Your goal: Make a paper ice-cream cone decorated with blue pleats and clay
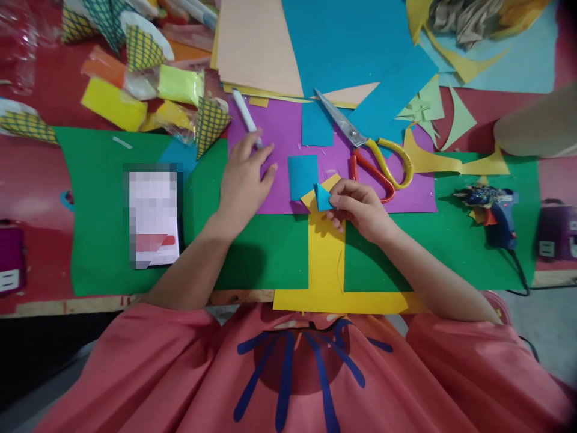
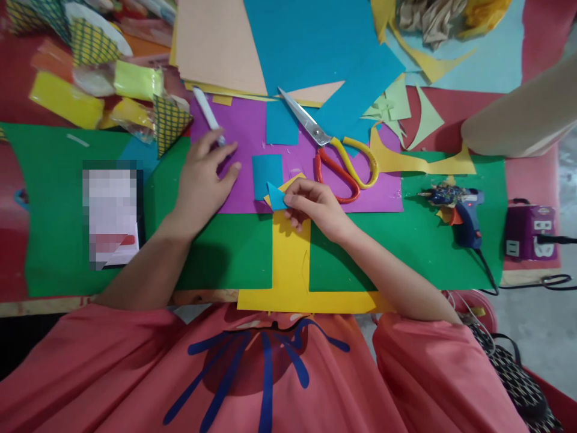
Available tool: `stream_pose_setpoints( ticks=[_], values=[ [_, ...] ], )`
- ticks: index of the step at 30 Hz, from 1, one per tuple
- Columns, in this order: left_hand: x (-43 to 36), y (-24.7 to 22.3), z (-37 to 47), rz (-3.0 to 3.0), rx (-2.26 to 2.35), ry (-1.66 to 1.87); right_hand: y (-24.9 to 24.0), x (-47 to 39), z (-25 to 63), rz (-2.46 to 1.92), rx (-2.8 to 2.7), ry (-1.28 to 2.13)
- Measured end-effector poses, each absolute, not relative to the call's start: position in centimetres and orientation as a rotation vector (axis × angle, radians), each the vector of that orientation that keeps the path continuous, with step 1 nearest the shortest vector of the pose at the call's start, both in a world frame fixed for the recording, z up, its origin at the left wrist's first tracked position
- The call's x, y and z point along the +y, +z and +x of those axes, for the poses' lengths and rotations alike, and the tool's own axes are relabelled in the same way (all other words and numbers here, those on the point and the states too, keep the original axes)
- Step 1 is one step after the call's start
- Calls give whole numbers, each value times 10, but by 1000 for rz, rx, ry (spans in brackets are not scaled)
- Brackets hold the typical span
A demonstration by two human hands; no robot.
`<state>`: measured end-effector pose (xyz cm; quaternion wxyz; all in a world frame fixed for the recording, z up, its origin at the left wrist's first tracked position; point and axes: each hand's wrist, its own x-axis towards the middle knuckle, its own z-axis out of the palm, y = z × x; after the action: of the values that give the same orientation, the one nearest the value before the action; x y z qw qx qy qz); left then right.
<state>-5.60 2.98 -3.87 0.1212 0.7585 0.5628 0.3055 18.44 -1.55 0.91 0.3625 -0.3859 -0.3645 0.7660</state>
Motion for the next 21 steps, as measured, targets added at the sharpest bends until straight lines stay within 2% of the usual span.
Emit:
stream_pose_setpoints(
  ticks=[5, 12, 21],
  values=[
    [21, -27, -44, 2268, 1584, 869, 8, -15, 183, -1033, -982, 1905],
    [26, -38, -54, 2120, 1654, 934, 8, -17, 183, -1115, -1096, 1738],
    [-5, 3, -25, 2032, 1065, 1062, 5, -20, 183, -1108, -1162, 1651]
  ],
)
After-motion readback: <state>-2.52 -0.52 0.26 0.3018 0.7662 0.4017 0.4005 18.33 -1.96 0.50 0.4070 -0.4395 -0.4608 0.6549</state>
